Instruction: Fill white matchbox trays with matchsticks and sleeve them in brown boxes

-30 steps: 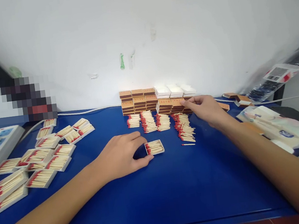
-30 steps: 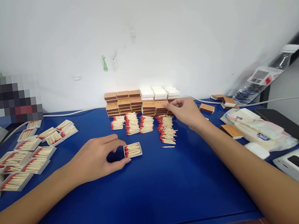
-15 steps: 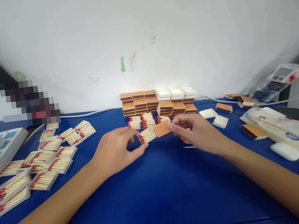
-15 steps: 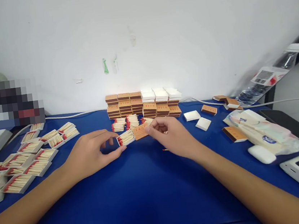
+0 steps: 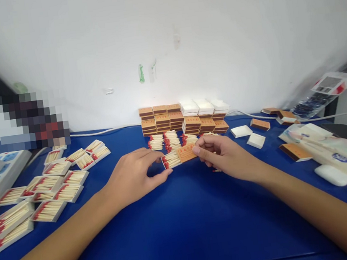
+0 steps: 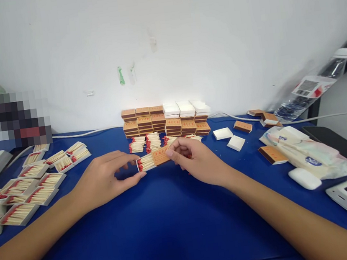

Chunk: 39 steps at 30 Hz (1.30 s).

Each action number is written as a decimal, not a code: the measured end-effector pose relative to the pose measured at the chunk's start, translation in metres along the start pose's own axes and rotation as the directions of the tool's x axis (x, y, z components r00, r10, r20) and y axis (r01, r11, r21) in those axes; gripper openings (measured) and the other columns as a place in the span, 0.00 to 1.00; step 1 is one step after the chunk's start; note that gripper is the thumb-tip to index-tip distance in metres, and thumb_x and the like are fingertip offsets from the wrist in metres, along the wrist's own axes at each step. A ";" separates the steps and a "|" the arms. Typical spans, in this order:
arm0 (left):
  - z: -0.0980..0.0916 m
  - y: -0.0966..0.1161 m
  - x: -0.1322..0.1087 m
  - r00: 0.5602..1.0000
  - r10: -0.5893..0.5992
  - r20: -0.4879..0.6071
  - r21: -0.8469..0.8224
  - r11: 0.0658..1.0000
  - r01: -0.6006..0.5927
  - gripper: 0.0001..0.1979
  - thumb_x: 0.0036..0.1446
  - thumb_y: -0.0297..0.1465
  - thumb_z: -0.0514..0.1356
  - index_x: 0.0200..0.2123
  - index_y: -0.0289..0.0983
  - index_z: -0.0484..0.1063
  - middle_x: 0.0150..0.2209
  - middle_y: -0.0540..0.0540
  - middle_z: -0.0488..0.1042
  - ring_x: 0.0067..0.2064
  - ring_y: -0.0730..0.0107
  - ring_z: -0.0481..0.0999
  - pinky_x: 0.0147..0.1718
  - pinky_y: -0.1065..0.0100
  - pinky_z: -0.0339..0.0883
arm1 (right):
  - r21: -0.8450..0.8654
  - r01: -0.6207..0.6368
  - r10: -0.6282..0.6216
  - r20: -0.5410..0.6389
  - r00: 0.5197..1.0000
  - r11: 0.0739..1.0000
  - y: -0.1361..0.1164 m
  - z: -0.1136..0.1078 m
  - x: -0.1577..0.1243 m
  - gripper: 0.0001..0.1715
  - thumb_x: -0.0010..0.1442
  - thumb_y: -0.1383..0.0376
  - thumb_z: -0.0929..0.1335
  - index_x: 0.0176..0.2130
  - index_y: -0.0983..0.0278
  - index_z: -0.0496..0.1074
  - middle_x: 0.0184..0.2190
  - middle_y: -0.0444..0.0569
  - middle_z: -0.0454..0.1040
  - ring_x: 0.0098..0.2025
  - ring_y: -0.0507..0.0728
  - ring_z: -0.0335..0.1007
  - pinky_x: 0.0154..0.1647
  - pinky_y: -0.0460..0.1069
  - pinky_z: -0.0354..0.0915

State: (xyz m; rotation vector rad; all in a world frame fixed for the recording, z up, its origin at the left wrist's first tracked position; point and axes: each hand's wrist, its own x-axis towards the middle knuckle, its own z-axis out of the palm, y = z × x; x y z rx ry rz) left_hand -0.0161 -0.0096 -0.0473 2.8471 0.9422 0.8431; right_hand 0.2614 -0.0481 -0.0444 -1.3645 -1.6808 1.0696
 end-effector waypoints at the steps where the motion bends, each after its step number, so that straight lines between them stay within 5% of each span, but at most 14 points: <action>1: 0.000 0.000 0.000 1.000 0.004 -0.004 -0.008 1.000 -0.004 0.12 0.65 0.39 0.67 0.46 0.37 0.80 0.37 0.47 0.81 0.34 0.67 0.79 0.32 0.67 0.71 | 0.010 0.004 -0.004 -0.001 1.000 1.000 0.000 0.000 0.000 0.26 0.64 0.41 0.72 0.37 0.61 0.69 0.28 0.42 0.69 0.26 0.51 0.67 0.22 0.45 0.63; 8: 0.002 -0.001 0.000 0.999 0.019 -0.045 -0.077 0.997 -0.022 0.16 0.65 0.41 0.69 0.49 0.36 0.80 0.38 0.46 0.81 0.37 0.66 0.81 0.33 0.69 0.72 | 0.031 0.069 -0.069 0.005 0.998 0.997 0.001 0.007 -0.004 0.25 0.70 0.45 0.69 0.54 0.58 0.63 0.28 0.38 0.69 0.26 0.52 0.69 0.21 0.46 0.61; 20: 0.001 0.005 0.001 0.993 0.095 -0.067 -0.256 0.961 -0.109 0.25 0.58 0.54 0.68 0.41 0.37 0.78 0.34 0.48 0.81 0.34 0.70 0.79 0.34 0.69 0.72 | 0.035 0.144 -0.147 0.139 0.979 0.989 -0.007 0.028 -0.017 0.19 0.74 0.49 0.66 0.55 0.57 0.72 0.32 0.43 0.70 0.28 0.53 0.71 0.27 0.49 0.67; 26: 0.001 0.007 0.001 0.999 0.031 -0.027 -0.200 0.979 -0.036 0.15 0.63 0.40 0.69 0.49 0.39 0.79 0.36 0.48 0.80 0.35 0.69 0.79 0.36 0.68 0.72 | -0.092 0.171 -0.164 0.076 0.983 0.981 -0.002 0.020 -0.014 0.24 0.76 0.47 0.62 0.60 0.58 0.69 0.33 0.45 0.73 0.30 0.54 0.72 0.32 0.50 0.68; 31: -0.017 -0.029 0.018 0.992 -0.119 -0.049 -0.054 0.992 0.116 0.14 0.62 0.40 0.66 0.48 0.39 0.81 0.40 0.46 0.80 0.38 0.66 0.78 0.39 0.66 0.71 | -0.426 0.187 -0.221 -0.033 0.975 0.885 0.004 0.004 -0.007 0.26 0.76 0.48 0.61 0.62 0.61 0.69 0.31 0.46 0.76 0.31 0.58 0.73 0.34 0.52 0.65; 39: -0.026 -0.097 0.055 0.948 -0.315 -0.046 0.022 0.948 0.316 0.20 0.58 0.44 0.67 0.48 0.37 0.83 0.42 0.43 0.81 0.40 0.61 0.78 0.40 0.64 0.71 | -0.503 0.207 -0.273 -0.061 0.960 0.839 0.011 -0.007 0.000 0.22 0.76 0.48 0.60 0.53 0.60 0.73 0.31 0.47 0.78 0.32 0.59 0.74 0.33 0.52 0.63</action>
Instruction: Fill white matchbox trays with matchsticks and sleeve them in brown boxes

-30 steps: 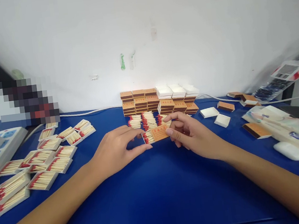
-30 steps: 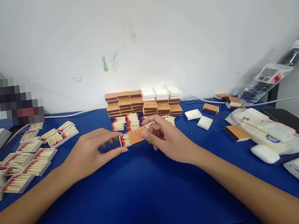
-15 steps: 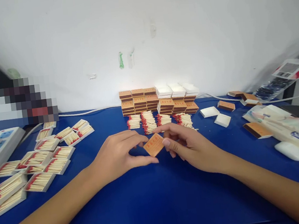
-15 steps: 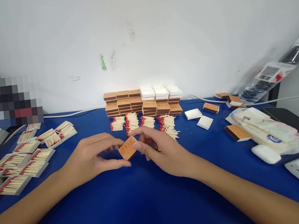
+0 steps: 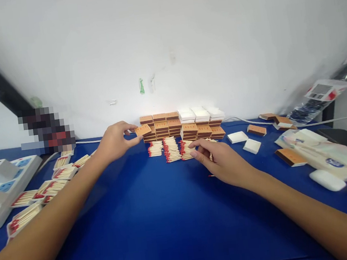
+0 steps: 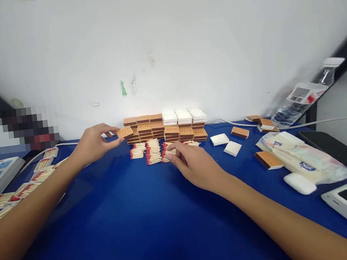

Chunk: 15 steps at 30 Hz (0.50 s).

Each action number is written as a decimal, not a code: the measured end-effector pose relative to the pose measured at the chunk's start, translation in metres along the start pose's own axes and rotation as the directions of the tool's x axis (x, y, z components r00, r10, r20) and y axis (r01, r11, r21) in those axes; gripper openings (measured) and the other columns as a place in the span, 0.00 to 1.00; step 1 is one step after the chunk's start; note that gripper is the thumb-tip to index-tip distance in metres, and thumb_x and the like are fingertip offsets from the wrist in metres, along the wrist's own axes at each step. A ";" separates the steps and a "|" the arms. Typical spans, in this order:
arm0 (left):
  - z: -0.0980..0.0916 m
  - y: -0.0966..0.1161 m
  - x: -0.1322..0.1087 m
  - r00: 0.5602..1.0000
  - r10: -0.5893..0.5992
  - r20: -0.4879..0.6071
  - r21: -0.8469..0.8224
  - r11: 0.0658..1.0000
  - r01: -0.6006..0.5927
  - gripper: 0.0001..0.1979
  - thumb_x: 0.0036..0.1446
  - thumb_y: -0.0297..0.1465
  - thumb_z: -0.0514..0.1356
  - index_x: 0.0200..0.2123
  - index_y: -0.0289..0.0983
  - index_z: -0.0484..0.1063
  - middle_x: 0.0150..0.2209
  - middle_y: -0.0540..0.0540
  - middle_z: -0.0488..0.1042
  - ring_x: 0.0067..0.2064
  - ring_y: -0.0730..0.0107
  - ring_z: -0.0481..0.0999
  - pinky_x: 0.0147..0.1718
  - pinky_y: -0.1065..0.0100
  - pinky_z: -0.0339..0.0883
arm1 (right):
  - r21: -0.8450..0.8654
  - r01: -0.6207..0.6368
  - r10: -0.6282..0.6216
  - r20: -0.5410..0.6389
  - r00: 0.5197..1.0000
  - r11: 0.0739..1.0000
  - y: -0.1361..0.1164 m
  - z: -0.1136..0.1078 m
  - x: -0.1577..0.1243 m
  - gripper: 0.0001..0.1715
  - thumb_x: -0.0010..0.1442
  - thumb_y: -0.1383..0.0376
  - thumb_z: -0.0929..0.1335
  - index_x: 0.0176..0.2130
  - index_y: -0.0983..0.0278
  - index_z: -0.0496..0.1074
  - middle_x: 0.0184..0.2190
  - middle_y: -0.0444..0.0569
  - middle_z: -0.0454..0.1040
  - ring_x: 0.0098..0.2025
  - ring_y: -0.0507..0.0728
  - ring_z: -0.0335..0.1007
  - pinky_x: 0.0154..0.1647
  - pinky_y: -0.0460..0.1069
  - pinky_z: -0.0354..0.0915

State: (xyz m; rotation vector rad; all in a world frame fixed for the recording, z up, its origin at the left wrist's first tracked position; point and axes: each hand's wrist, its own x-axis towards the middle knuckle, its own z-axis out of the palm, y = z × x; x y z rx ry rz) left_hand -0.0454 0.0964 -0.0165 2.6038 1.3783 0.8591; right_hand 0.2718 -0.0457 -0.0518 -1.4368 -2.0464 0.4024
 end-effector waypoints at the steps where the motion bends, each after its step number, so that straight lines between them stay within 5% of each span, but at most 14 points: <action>1: 0.003 -0.002 0.004 1.000 -0.004 0.000 -0.007 1.000 0.004 0.20 0.58 0.43 0.66 0.48 0.36 0.82 0.43 0.42 0.82 0.41 0.60 0.79 0.40 0.64 0.71 | 0.000 0.007 -0.007 -0.005 1.000 1.000 0.000 -0.001 0.000 0.22 0.76 0.48 0.60 0.52 0.60 0.73 0.31 0.47 0.78 0.32 0.59 0.74 0.33 0.52 0.63; 15: 0.026 0.008 0.015 0.999 -0.034 -0.016 0.056 0.998 0.035 0.19 0.61 0.46 0.66 0.48 0.39 0.78 0.39 0.44 0.83 0.39 0.59 0.81 0.40 0.62 0.69 | -0.022 0.038 -0.039 -0.004 0.999 0.999 -0.005 -0.008 0.001 0.16 0.76 0.55 0.62 0.44 0.59 0.74 0.28 0.45 0.77 0.32 0.58 0.72 0.35 0.51 0.60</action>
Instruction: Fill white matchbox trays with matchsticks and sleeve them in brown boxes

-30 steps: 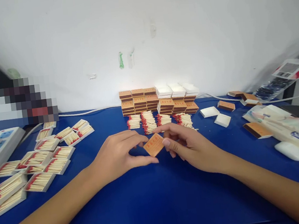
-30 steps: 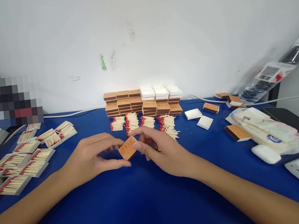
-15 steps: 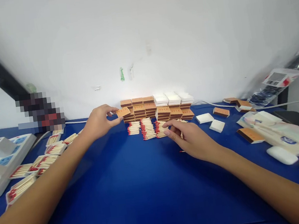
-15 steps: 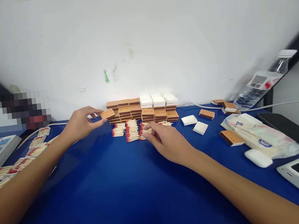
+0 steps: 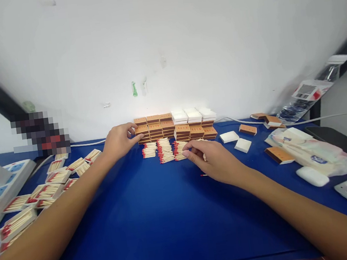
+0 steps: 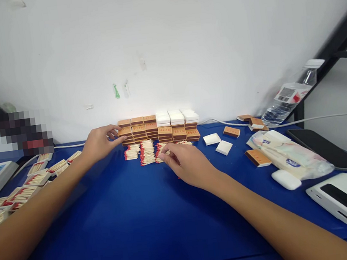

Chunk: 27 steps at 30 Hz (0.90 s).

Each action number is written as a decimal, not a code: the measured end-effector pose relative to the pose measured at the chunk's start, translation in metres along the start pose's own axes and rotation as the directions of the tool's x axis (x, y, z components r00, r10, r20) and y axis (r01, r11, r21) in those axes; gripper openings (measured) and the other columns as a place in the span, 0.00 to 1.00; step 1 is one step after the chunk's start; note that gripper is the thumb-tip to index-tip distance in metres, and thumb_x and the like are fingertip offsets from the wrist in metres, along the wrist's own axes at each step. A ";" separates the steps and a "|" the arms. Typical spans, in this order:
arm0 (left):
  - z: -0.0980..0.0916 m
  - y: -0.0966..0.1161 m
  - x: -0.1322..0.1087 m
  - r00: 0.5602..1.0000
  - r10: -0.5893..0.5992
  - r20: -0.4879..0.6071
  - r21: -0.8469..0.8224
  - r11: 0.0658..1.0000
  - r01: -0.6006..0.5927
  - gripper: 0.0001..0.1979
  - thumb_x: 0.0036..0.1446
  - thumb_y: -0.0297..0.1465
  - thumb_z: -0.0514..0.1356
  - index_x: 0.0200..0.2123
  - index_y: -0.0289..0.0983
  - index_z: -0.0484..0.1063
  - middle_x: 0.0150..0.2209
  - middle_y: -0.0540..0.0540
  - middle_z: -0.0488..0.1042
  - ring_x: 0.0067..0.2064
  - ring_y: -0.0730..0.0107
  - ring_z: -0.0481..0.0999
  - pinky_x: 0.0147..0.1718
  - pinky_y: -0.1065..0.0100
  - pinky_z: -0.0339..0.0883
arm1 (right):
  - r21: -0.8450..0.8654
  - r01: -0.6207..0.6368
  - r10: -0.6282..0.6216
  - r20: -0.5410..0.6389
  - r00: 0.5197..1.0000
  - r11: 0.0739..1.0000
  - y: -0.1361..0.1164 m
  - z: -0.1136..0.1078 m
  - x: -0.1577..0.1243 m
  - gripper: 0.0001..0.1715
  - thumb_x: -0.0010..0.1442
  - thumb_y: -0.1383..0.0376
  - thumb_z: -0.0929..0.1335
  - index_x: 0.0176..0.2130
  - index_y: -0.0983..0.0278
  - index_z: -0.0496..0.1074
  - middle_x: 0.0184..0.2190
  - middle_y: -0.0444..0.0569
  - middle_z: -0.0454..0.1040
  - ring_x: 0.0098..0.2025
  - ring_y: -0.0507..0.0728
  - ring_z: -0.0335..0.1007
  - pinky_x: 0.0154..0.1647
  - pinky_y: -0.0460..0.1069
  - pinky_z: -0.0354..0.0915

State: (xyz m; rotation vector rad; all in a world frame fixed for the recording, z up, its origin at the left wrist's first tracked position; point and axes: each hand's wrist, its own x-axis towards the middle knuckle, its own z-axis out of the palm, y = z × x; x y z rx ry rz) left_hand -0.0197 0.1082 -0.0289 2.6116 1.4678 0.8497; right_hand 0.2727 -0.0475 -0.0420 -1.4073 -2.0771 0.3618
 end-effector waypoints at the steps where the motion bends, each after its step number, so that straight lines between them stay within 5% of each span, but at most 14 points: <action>1: 0.000 0.000 0.001 1.000 -0.002 0.003 0.005 1.000 0.002 0.19 0.61 0.46 0.66 0.48 0.39 0.78 0.39 0.44 0.83 0.39 0.59 0.81 0.40 0.63 0.69 | -0.002 0.000 0.000 -0.002 1.000 1.000 0.000 0.000 0.000 0.16 0.76 0.55 0.62 0.43 0.60 0.74 0.28 0.45 0.77 0.31 0.57 0.72 0.35 0.51 0.60; 6: -0.006 0.004 -0.005 1.000 -0.003 0.001 0.049 0.999 0.003 0.22 0.62 0.45 0.66 0.54 0.39 0.76 0.41 0.44 0.84 0.41 0.57 0.81 0.42 0.62 0.69 | -0.094 -0.021 0.019 -0.016 1.000 0.995 0.008 -0.003 0.002 0.13 0.73 0.58 0.65 0.39 0.60 0.75 0.27 0.44 0.76 0.29 0.56 0.69 0.32 0.50 0.57; 11: -0.020 0.023 -0.036 0.991 0.089 -0.101 0.167 0.983 -0.071 0.20 0.67 0.42 0.61 0.55 0.37 0.75 0.45 0.42 0.82 0.47 0.54 0.80 0.45 0.60 0.68 | -0.316 -0.080 0.062 -0.067 0.996 0.945 0.029 -0.018 0.009 0.08 0.69 0.64 0.67 0.37 0.61 0.76 0.33 0.48 0.79 0.33 0.57 0.71 0.33 0.51 0.58; 14: -0.024 0.036 -0.062 0.975 0.203 0.094 0.026 0.978 -0.207 0.13 0.71 0.40 0.57 0.40 0.40 0.78 0.37 0.48 0.81 0.35 0.65 0.78 0.37 0.65 0.66 | -0.429 -0.110 0.066 -0.118 0.991 0.896 0.044 -0.035 0.012 0.09 0.68 0.64 0.67 0.36 0.61 0.76 0.35 0.50 0.80 0.35 0.59 0.72 0.33 0.51 0.58; 16: -0.021 0.042 -0.077 0.947 0.266 0.180 -0.090 0.963 -0.254 0.14 0.73 0.40 0.57 0.40 0.40 0.78 0.37 0.49 0.80 0.34 0.69 0.77 0.36 0.68 0.66 | -0.495 -0.131 0.062 -0.153 0.986 0.859 0.052 -0.049 0.012 0.09 0.67 0.63 0.67 0.37 0.61 0.76 0.36 0.51 0.80 0.36 0.60 0.73 0.34 0.52 0.59; 21: -0.013 0.046 -0.091 0.925 0.337 0.173 -0.149 0.938 -0.314 0.14 0.73 0.39 0.58 0.39 0.39 0.78 0.36 0.49 0.78 0.33 0.72 0.74 0.33 0.70 0.64 | -0.594 -0.316 0.228 -0.220 0.948 0.740 0.076 -0.082 0.008 0.14 0.68 0.57 0.66 0.36 0.60 0.78 0.33 0.52 0.81 0.34 0.62 0.73 0.30 0.53 0.55; 24: -0.014 0.047 -0.091 0.932 0.324 0.162 -0.148 0.942 -0.302 0.14 0.74 0.39 0.57 0.40 0.39 0.79 0.36 0.49 0.77 0.33 0.72 0.75 0.33 0.70 0.64 | -0.614 -0.378 0.364 -0.156 0.918 0.692 0.097 -0.097 0.004 0.14 0.65 0.54 0.68 0.34 0.59 0.78 0.32 0.51 0.81 0.32 0.61 0.72 0.29 0.52 0.54; 27: -0.013 0.049 -0.093 0.925 0.334 0.182 -0.151 0.939 -0.309 0.12 0.73 0.38 0.58 0.42 0.40 0.79 0.36 0.50 0.77 0.33 0.72 0.75 0.33 0.70 0.64 | -0.571 -0.350 0.414 -0.019 0.910 0.743 0.117 -0.104 0.000 0.11 0.61 0.55 0.72 0.32 0.59 0.78 0.30 0.49 0.80 0.30 0.59 0.72 0.30 0.51 0.58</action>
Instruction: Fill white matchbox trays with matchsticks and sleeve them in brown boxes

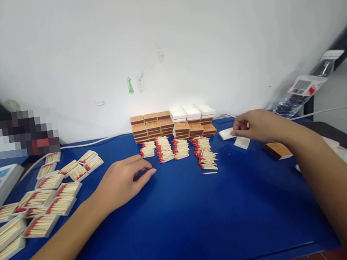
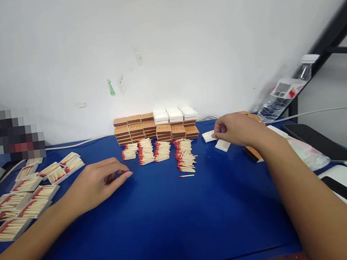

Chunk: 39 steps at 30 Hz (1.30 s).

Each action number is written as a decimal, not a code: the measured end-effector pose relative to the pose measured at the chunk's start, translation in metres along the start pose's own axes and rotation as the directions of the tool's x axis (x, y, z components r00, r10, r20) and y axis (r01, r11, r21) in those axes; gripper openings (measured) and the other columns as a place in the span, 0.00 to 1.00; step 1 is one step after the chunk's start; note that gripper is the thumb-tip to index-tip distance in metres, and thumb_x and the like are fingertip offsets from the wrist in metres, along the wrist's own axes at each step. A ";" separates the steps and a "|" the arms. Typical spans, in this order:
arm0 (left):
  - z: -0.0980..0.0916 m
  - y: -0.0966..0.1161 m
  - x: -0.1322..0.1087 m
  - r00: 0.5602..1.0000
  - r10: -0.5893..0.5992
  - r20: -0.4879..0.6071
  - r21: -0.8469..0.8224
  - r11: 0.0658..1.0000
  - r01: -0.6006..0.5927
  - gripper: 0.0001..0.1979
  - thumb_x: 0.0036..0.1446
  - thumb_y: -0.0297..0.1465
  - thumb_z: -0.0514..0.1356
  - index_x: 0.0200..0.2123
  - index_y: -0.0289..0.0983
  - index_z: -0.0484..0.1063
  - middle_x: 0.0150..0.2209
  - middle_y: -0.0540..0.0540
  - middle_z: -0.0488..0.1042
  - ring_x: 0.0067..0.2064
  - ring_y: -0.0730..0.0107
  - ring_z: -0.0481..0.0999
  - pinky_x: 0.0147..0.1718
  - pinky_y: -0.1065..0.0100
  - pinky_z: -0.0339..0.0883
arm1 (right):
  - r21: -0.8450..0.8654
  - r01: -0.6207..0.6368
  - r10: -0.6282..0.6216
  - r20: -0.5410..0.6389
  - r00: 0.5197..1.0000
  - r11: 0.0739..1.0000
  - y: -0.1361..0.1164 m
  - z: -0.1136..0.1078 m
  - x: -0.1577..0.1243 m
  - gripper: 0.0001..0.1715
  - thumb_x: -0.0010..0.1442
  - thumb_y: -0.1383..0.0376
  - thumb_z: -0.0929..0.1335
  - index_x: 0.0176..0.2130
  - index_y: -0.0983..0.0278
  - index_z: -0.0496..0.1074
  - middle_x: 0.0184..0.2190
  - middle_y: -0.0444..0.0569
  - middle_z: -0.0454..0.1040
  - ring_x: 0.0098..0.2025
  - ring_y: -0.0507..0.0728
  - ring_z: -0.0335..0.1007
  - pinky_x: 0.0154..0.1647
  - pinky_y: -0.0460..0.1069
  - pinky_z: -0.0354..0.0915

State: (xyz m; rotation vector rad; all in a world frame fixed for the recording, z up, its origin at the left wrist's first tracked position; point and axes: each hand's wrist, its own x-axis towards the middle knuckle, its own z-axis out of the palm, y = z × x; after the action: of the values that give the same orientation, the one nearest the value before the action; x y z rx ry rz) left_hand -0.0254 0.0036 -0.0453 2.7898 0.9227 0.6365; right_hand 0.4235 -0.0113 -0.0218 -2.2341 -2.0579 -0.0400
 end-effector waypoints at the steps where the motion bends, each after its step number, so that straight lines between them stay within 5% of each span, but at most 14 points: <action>1: 0.001 0.001 -0.001 1.000 0.003 0.011 -0.005 1.000 -0.003 0.12 0.73 0.38 0.58 0.43 0.40 0.79 0.36 0.50 0.77 0.33 0.72 0.75 0.33 0.70 0.64 | 0.023 0.029 -0.030 0.028 0.999 0.999 0.005 0.002 0.001 0.11 0.60 0.55 0.72 0.33 0.59 0.79 0.30 0.49 0.80 0.30 0.58 0.72 0.31 0.51 0.59; 8: 0.008 0.008 -0.001 0.999 0.020 0.027 -0.015 1.000 -0.020 0.10 0.72 0.37 0.59 0.44 0.40 0.79 0.36 0.51 0.77 0.30 0.74 0.73 0.31 0.70 0.64 | 0.100 0.121 -0.133 0.120 0.984 0.988 0.008 0.007 0.005 0.11 0.58 0.56 0.72 0.35 0.59 0.82 0.32 0.51 0.79 0.31 0.59 0.71 0.31 0.52 0.61; 11: 0.007 0.010 -0.001 0.999 0.033 0.014 -0.016 0.999 -0.033 0.09 0.72 0.36 0.59 0.44 0.40 0.79 0.36 0.51 0.77 0.30 0.74 0.73 0.31 0.70 0.64 | 0.168 0.127 -0.139 0.060 0.988 0.978 -0.006 -0.002 0.000 0.13 0.60 0.55 0.70 0.33 0.59 0.81 0.31 0.51 0.78 0.31 0.59 0.71 0.31 0.52 0.61; 14: 0.009 0.013 -0.003 1.000 0.019 0.003 -0.045 0.999 -0.019 0.08 0.71 0.36 0.61 0.45 0.41 0.79 0.35 0.52 0.77 0.29 0.75 0.72 0.31 0.70 0.64 | 0.280 0.214 -0.215 -0.025 0.976 0.936 -0.038 -0.014 -0.017 0.16 0.64 0.51 0.69 0.37 0.59 0.80 0.31 0.50 0.78 0.32 0.58 0.71 0.32 0.51 0.61; 18: 0.013 0.022 -0.005 1.000 -0.015 0.004 -0.106 0.994 0.016 0.10 0.68 0.38 0.64 0.49 0.42 0.79 0.37 0.52 0.77 0.29 0.75 0.72 0.30 0.71 0.65 | 0.390 0.397 -0.466 0.095 0.880 0.831 -0.104 -0.016 -0.055 0.10 0.67 0.59 0.68 0.37 0.60 0.78 0.35 0.49 0.79 0.36 0.57 0.73 0.36 0.51 0.63; 24: 0.016 0.037 -0.006 0.998 0.014 0.063 -0.150 0.989 -0.004 0.25 0.60 0.45 0.71 0.55 0.40 0.77 0.41 0.48 0.78 0.36 0.68 0.77 0.32 0.68 0.70 | 0.514 0.457 -0.583 0.107 0.806 0.726 -0.167 0.002 -0.091 0.06 0.69 0.66 0.68 0.39 0.60 0.75 0.39 0.46 0.78 0.36 0.54 0.72 0.35 0.49 0.61; 27: 0.018 0.038 -0.006 0.996 0.036 0.076 -0.143 0.989 -0.025 0.19 0.62 0.42 0.69 0.52 0.40 0.78 0.41 0.48 0.78 0.38 0.66 0.78 0.34 0.67 0.70 | 0.530 0.476 -0.599 0.077 0.797 0.702 -0.159 0.000 -0.084 0.06 0.70 0.63 0.69 0.42 0.59 0.77 0.39 0.46 0.78 0.36 0.54 0.72 0.35 0.49 0.61; 31: 0.022 0.035 -0.006 0.995 0.030 0.096 -0.165 0.986 -0.014 0.10 0.64 0.37 0.67 0.46 0.41 0.79 0.40 0.48 0.77 0.39 0.66 0.78 0.37 0.65 0.71 | 0.329 0.441 -0.441 -0.078 0.894 0.835 -0.121 -0.008 -0.058 0.09 0.70 0.61 0.67 0.39 0.60 0.77 0.35 0.48 0.79 0.34 0.56 0.72 0.35 0.51 0.60; 35: 0.023 0.036 -0.005 0.995 0.010 0.099 -0.177 0.984 0.008 0.20 0.61 0.39 0.69 0.55 0.41 0.76 0.44 0.46 0.77 0.44 0.62 0.79 0.40 0.62 0.74 | 0.042 0.172 -0.167 -0.092 0.982 0.984 -0.081 -0.003 -0.029 0.13 0.67 0.56 0.67 0.34 0.59 0.75 0.31 0.50 0.80 0.31 0.59 0.71 0.30 0.52 0.55; 39: 0.024 0.040 -0.005 0.993 0.039 0.111 -0.174 0.985 -0.019 0.29 0.63 0.41 0.68 0.65 0.44 0.70 0.56 0.42 0.73 0.54 0.57 0.77 0.53 0.57 0.75 | -0.043 -0.005 0.000 -0.124 0.992 0.999 -0.062 0.010 -0.010 0.18 0.66 0.49 0.68 0.34 0.59 0.73 0.33 0.52 0.81 0.33 0.62 0.74 0.29 0.52 0.54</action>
State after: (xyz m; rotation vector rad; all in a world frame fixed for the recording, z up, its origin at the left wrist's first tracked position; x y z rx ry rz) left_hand 0.0026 -0.0314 -0.0584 2.6584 0.7679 0.5276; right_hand 0.3608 -0.0158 -0.0295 -2.1983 -2.0089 -0.2196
